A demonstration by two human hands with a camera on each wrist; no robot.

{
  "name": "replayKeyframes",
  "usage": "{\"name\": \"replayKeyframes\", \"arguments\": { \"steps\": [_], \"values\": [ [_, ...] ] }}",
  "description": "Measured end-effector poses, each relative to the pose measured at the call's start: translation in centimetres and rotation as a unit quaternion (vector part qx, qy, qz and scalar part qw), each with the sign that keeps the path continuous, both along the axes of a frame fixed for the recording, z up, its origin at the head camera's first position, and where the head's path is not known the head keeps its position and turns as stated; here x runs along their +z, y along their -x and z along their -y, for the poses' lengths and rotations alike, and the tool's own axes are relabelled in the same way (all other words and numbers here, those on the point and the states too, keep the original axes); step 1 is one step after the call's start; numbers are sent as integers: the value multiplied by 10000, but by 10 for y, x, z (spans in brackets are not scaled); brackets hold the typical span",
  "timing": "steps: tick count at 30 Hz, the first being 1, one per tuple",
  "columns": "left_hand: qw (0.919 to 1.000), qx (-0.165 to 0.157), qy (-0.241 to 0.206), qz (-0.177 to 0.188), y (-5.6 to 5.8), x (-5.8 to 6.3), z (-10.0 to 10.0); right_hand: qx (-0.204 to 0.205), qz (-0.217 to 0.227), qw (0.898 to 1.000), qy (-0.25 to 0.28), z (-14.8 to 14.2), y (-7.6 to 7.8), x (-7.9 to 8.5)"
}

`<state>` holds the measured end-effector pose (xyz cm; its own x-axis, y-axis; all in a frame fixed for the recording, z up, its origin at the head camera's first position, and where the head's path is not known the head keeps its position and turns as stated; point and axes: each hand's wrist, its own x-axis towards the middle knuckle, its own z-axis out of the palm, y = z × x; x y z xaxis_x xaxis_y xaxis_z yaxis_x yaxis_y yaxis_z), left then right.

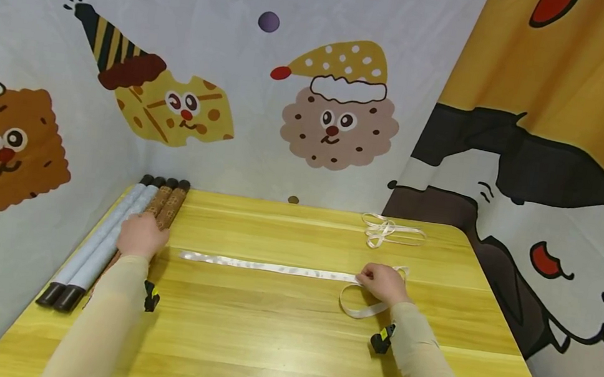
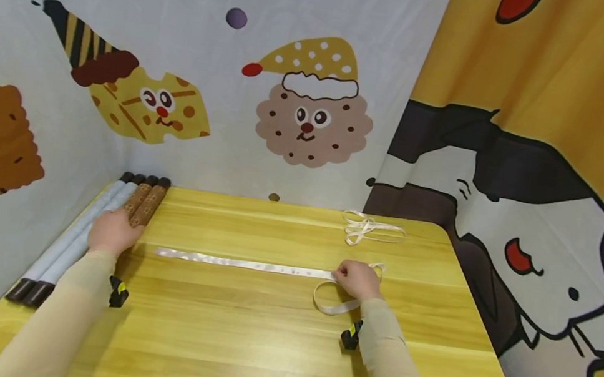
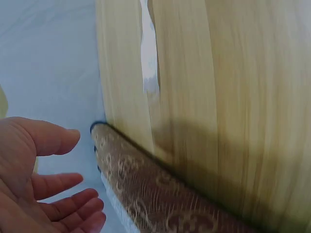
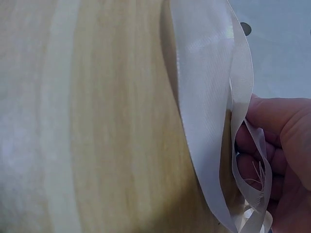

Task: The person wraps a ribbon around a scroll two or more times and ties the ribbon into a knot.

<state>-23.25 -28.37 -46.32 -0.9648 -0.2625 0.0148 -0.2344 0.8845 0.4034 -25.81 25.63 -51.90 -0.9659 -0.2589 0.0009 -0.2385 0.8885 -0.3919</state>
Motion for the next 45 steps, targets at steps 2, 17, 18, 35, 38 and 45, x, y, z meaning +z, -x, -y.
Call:
{"name": "replayKeyframes", "arguments": {
  "steps": [2, 17, 18, 35, 38, 45],
  "values": [
    [9998, 112, 15, 166, 1, 2, 4, -30, 7, 10000, 8, 0, 0, 0],
    [9832, 701, -325, 1653, -3, -10, 22, -106, 110, 9999, -2, 1, 0, 0],
    [9830, 700, -315, 1670, -4, -11, 23, -108, 113, 9999, -2, 0, 0, -1],
    [9844, -18, 41, 1758, -6, -9, 35, -192, 87, 9998, -57, 4, -3, -1],
    [9837, -94, 74, 1797, -6, -8, 36, -167, 44, 9998, -58, 3, -3, -1],
    [9844, -237, 83, 1742, -9, 1, 31, -179, 15, 9998, -92, 3, -3, -1]
  ]
}}
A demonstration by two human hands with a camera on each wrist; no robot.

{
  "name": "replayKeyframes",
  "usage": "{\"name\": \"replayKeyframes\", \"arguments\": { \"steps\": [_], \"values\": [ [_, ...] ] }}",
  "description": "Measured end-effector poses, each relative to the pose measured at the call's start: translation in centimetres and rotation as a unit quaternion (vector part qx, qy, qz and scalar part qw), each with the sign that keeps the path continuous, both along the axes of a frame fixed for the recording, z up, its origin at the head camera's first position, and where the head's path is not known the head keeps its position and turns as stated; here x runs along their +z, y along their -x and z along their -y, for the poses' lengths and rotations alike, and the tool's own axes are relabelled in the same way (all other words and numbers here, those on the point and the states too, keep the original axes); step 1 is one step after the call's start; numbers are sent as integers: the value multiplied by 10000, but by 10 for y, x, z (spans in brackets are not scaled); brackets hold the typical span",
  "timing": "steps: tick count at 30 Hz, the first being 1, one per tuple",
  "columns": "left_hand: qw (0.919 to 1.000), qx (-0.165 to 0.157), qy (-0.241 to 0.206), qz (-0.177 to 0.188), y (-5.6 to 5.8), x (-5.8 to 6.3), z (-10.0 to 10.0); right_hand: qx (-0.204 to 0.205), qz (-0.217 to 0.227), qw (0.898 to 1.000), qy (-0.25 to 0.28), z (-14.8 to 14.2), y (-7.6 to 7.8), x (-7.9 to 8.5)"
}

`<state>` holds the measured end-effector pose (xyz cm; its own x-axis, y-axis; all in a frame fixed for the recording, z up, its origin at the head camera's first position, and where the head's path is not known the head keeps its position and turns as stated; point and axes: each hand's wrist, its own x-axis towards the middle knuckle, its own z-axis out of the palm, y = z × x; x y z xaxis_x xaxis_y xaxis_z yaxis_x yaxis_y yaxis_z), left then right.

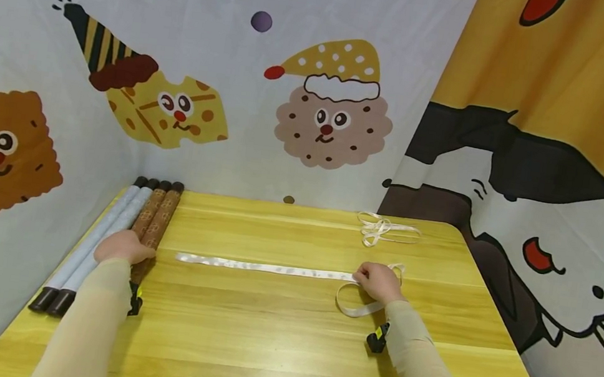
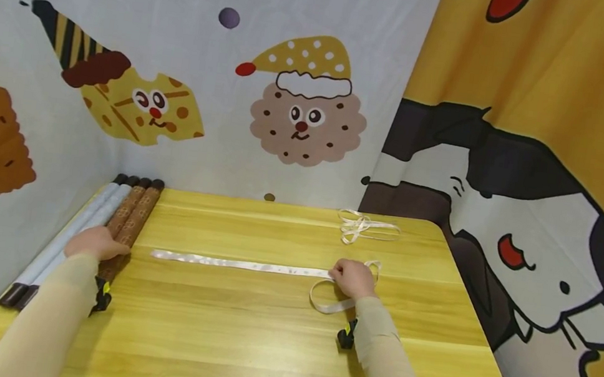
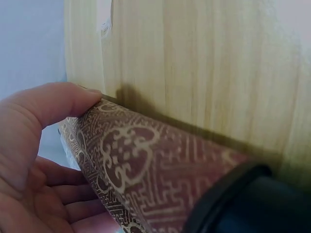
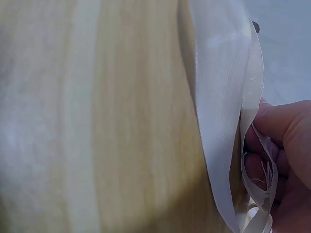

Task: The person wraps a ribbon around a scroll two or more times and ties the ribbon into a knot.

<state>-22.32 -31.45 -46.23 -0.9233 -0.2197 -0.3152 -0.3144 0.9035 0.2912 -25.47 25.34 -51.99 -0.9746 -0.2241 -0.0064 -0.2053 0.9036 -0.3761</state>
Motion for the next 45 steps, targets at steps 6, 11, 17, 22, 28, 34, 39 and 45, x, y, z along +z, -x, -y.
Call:
{"name": "replayKeyframes", "arguments": {
  "steps": [6, 11, 17, 22, 28, 34, 39, 45],
  "values": [
    [9999, -81, -33, -143, -3, 2, -3, -4, -7, 10000, -77, 0, 1, -1],
    [9994, 47, -313, -168, -4, 2, -5, -12, 15, 9999, -167, 1, 1, 1],
    [9972, 1, -663, -357, -3, 1, -9, 48, -29, 9998, -215, 2, 0, 1],
    [9955, -117, -727, -602, -1, 3, -20, 35, -47, 9999, -151, 4, -2, 3],
    [9903, -109, -995, -963, 4, 7, -50, -13, -87, 9998, -192, 4, -2, 4],
    [9850, -42, -1392, -1017, 10, 6, -94, -2, -93, 9998, -168, 4, -2, 4],
    [9800, -258, -1664, -1062, 11, 8, -133, 32, -83, 9998, -153, 4, -3, 5],
    [9773, -503, -1728, -1117, 10, 10, -174, 80, -131, 9998, -144, 4, -2, 3]
  ]
}}
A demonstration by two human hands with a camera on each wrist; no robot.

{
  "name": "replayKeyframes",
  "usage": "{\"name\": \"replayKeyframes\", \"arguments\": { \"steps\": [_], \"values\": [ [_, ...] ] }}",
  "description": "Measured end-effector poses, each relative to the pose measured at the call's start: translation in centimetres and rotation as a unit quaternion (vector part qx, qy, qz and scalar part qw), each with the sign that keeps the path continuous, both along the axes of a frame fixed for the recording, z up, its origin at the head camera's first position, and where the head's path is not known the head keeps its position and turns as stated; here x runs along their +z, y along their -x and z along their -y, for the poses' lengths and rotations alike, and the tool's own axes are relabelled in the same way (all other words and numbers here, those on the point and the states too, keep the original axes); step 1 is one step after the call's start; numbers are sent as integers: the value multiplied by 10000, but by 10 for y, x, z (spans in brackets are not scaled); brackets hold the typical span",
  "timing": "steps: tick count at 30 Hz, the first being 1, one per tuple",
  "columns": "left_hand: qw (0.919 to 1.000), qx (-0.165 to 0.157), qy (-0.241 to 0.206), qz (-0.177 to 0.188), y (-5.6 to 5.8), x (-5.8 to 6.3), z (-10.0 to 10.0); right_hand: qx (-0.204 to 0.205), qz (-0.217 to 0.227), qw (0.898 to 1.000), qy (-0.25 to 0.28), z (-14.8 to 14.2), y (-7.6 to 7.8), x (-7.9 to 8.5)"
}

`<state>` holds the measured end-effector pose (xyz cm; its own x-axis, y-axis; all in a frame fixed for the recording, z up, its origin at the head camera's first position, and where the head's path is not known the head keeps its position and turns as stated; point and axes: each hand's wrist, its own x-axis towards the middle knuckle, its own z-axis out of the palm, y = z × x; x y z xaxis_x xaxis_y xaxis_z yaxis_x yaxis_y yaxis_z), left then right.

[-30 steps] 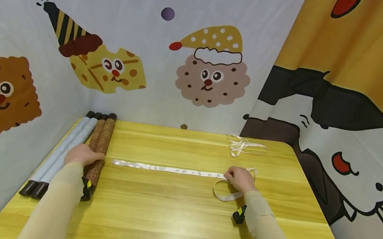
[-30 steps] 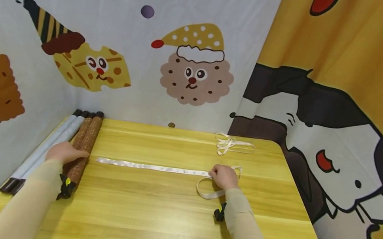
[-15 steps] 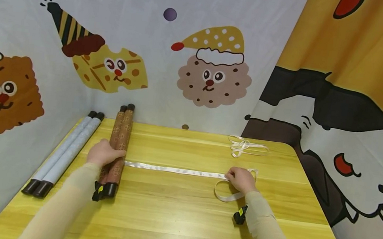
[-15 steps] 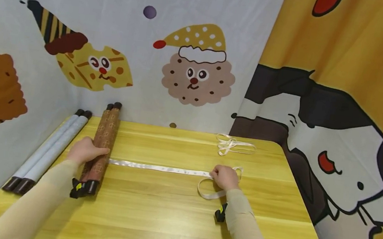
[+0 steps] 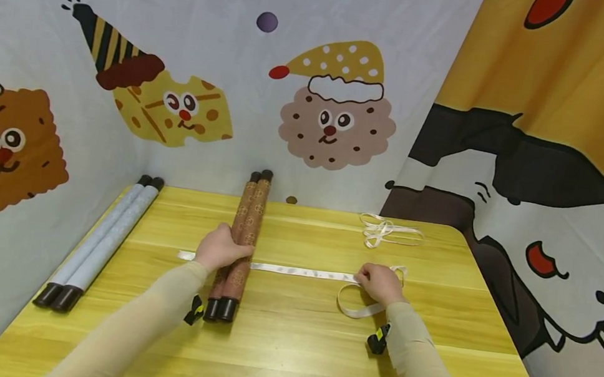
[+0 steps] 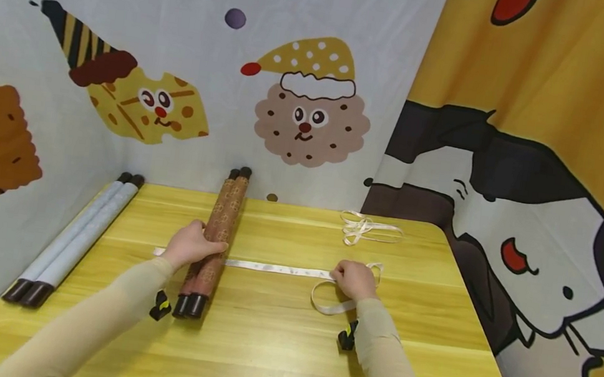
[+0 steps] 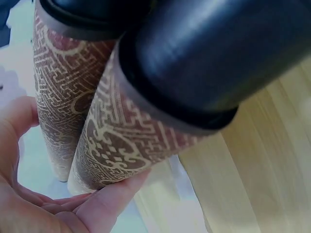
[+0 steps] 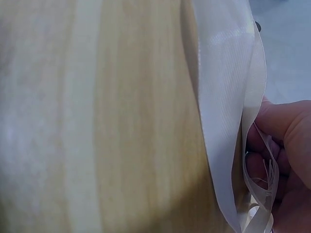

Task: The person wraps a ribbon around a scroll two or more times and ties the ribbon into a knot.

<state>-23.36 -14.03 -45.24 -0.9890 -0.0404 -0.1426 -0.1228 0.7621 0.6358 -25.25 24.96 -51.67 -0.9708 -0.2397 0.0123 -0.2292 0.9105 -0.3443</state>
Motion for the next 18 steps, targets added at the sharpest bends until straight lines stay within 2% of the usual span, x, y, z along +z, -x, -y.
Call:
{"name": "replayKeyframes", "arguments": {
  "steps": [4, 10, 15, 18],
  "values": [
    [10000, -70, -54, 22, -1, 0, -23, 1, -6, 10000, 27, 0, 0, 1],
    [9999, -152, -6, 45, 2, -9, -48, 0, 6, 10000, 30, 0, 0, 2],
    [9994, -274, 167, 94, 3, -17, -58, -64, 49, 10000, 48, -1, 0, 1],
    [9987, -354, 327, 159, 4, -17, -62, -72, 78, 9999, 54, -2, 1, 0]
  ]
}}
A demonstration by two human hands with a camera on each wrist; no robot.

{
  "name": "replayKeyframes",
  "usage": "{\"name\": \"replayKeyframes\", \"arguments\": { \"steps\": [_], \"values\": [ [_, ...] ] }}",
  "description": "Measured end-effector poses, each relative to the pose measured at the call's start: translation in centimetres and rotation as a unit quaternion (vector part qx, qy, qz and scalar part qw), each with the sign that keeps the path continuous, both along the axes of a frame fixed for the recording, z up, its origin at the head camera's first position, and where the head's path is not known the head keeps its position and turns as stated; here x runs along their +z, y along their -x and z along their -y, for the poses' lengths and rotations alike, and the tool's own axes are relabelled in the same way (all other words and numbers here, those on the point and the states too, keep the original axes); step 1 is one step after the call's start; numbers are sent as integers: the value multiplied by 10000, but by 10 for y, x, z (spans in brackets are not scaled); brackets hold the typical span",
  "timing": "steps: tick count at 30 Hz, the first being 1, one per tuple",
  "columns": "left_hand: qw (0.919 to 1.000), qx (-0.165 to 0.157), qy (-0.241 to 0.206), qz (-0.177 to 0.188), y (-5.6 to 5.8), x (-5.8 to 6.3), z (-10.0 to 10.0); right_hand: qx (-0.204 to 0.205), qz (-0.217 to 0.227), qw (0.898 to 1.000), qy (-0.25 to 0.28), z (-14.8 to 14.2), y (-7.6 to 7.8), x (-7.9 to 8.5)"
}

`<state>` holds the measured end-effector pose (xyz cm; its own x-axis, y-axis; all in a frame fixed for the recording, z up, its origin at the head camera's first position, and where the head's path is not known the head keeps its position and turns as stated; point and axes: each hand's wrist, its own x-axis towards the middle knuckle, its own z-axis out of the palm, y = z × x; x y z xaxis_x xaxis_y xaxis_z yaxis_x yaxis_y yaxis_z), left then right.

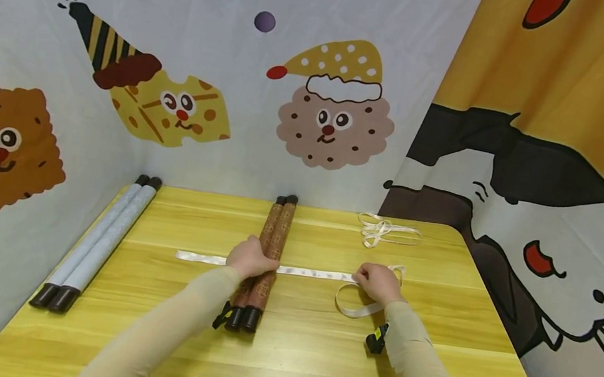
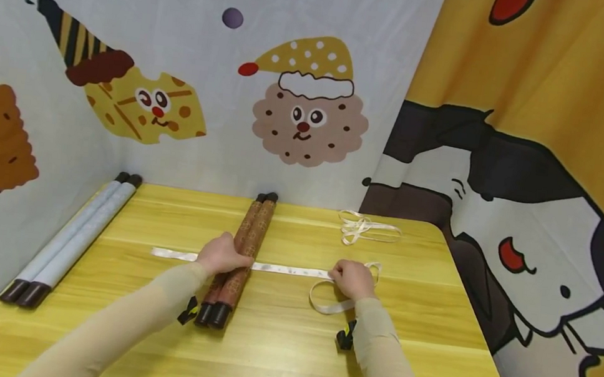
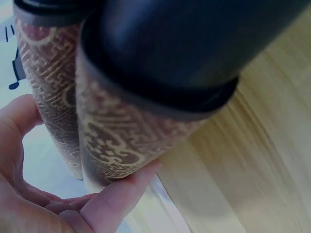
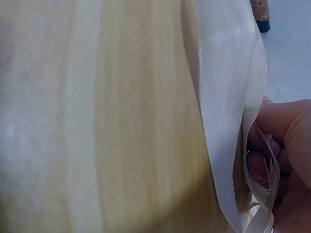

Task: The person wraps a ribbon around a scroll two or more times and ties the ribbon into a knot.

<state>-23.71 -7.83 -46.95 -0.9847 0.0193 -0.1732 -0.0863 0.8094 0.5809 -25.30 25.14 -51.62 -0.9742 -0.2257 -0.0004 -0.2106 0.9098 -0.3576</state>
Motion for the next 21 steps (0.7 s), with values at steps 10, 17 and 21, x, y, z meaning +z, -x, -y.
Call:
{"name": "replayKeyframes", "arguments": {
  "steps": [10, 17, 21],
  "values": [
    [9995, -271, 41, 163, 3, 3, -16, -31, 4, 10000, 38, 0, 1, -1],
    [9993, -196, 201, 245, 7, 0, -29, -28, 47, 10000, 38, 0, 2, -2],
    [9981, -244, 490, 280, 8, -1, -36, -29, 32, 9999, 99, 1, 1, -2]
  ]
}}
